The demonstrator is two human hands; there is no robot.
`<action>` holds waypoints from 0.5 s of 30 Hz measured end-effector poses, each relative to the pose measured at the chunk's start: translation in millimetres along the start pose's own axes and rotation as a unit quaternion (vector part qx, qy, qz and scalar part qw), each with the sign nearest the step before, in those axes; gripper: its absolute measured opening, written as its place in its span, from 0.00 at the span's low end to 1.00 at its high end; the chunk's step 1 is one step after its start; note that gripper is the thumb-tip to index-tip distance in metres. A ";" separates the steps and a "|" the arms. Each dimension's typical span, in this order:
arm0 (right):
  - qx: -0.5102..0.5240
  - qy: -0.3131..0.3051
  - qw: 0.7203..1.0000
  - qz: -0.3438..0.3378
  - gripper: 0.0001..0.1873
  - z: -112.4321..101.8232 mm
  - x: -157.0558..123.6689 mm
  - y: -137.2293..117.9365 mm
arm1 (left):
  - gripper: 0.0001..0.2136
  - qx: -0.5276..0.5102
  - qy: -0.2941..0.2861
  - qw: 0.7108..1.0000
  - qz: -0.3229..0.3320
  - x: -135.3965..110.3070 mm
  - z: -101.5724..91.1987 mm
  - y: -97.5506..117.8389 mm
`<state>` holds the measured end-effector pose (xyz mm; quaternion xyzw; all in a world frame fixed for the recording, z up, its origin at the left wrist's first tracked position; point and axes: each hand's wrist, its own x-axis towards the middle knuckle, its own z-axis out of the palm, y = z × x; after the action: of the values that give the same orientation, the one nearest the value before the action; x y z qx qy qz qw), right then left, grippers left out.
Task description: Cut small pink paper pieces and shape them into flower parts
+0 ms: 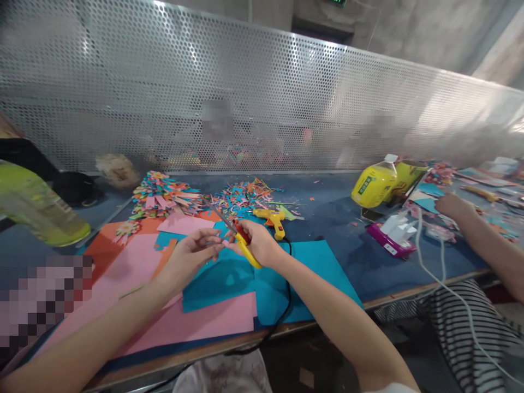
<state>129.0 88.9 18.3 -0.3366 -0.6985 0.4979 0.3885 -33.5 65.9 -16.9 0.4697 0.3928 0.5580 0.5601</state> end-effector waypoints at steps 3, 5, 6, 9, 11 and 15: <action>0.011 0.008 1.000 0.004 0.17 0.5 0.5 0.7 | 0.16 0.030 -0.012 0.999 0.006 -1.7 0.6 2.2; 0.009 0.006 1.000 0.001 0.17 0.8 0.7 1.5 | 0.16 0.055 -0.015 0.998 0.012 -2.9 1.1 3.7; 0.005 0.003 1.000 -0.002 0.18 1.0 0.7 1.9 | 0.15 0.063 -0.015 0.998 0.014 -3.3 1.4 4.3; -0.024 0.002 1.000 -0.011 0.18 0.6 0.6 3.1 | 0.15 0.062 -0.011 0.998 0.016 -4.3 1.9 6.0; -0.070 0.003 0.997 -0.014 0.18 -1.4 0.5 3.9 | 0.14 0.045 -0.008 0.999 0.021 -4.5 1.8 7.8; -0.160 -0.010 0.987 -0.011 0.16 -9.3 -0.5 6.9 | 0.16 -0.022 0.023 0.999 0.038 -3.1 0.0 14.7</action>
<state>138.0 94.4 13.5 -0.3819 -0.7764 0.3789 0.3283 -37.6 61.9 -3.0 0.4591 0.3754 0.5975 0.5397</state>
